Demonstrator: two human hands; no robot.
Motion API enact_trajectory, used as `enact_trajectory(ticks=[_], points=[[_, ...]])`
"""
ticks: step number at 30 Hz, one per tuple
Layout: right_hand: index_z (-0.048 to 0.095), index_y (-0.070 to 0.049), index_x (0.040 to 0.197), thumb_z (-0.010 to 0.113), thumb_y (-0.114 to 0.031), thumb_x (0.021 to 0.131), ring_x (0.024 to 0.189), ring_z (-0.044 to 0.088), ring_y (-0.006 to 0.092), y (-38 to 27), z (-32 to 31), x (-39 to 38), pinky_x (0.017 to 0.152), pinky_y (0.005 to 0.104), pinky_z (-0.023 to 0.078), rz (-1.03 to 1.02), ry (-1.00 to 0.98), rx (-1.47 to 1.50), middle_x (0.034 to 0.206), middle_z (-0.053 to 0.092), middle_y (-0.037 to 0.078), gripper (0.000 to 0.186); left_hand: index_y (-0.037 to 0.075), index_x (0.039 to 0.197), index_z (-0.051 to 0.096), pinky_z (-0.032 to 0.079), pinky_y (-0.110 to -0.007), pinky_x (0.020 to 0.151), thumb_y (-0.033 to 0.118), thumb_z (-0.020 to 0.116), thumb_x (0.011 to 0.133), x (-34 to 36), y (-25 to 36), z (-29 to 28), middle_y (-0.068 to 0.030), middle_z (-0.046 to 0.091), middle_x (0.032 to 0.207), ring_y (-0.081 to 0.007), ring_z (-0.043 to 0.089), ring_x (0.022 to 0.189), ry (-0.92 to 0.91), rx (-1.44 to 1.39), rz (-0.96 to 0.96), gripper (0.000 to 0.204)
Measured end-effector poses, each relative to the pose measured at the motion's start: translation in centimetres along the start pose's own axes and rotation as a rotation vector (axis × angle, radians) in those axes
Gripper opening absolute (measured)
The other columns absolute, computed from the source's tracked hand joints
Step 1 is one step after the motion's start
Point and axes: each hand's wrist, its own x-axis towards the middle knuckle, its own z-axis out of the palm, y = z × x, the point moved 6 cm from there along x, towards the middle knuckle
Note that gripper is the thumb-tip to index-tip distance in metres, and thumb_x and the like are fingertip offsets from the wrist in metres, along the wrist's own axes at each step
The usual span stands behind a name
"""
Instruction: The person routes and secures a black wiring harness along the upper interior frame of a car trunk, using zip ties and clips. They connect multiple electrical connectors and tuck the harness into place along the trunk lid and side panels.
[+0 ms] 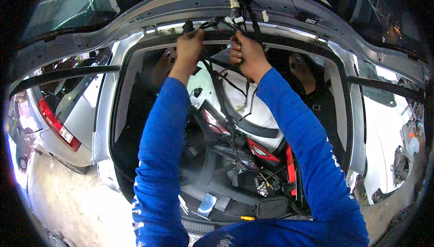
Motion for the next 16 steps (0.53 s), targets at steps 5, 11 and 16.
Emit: enact_trajectory(ticks=[5, 11, 16], points=[[0.05, -0.013, 0.088, 0.06, -0.032, 0.104, 0.057, 0.035, 0.0118, 0.1, -0.6, -0.8, 0.054, 0.0295, 0.029, -0.019, 0.037, 0.026, 0.066, 0.034, -0.003, 0.027, -0.005, 0.089, 0.073, 0.054, -0.047, 0.077, 0.035, 0.07, 0.092, 1.1, 3.6, -1.5, -0.0261, 0.072, 0.087, -0.0421, 0.07, 0.086, 0.156, 0.663, 0.349, 0.04], [0.053, -0.013, 0.089, 0.059, -0.034, 0.104, 0.057, 0.035, 0.0115, 1.0, -1.3, -1.3, 0.054, 0.0296, 0.03, -0.039, -0.012, -0.002, 0.065, 0.034, -0.004, 0.027, -0.002, 0.1, 0.073, 0.054, -0.053, 0.087, 0.034, 0.064, 0.095, 1.6, 2.5, -0.9, -0.0304, 0.071, 0.096, -0.0487, 0.068, 0.097, 0.099, 0.847, 0.472, 0.038], [0.053, -0.012, 0.089, 0.059, -0.037, 0.104, 0.057, 0.036, 0.0117, 1.5, -2.0, -1.4, 0.055, 0.0293, 0.031, -0.066, 0.015, -0.086, 0.065, 0.034, -0.004, 0.03, 0.005, 0.118, 0.071, 0.053, -0.054, 0.093, 0.038, 0.065, 0.094, 1.8, 0.5, -0.8, -0.0283, 0.071, 0.105, -0.0482, 0.068, 0.099, 0.049, 0.88, 0.465, 0.041]])
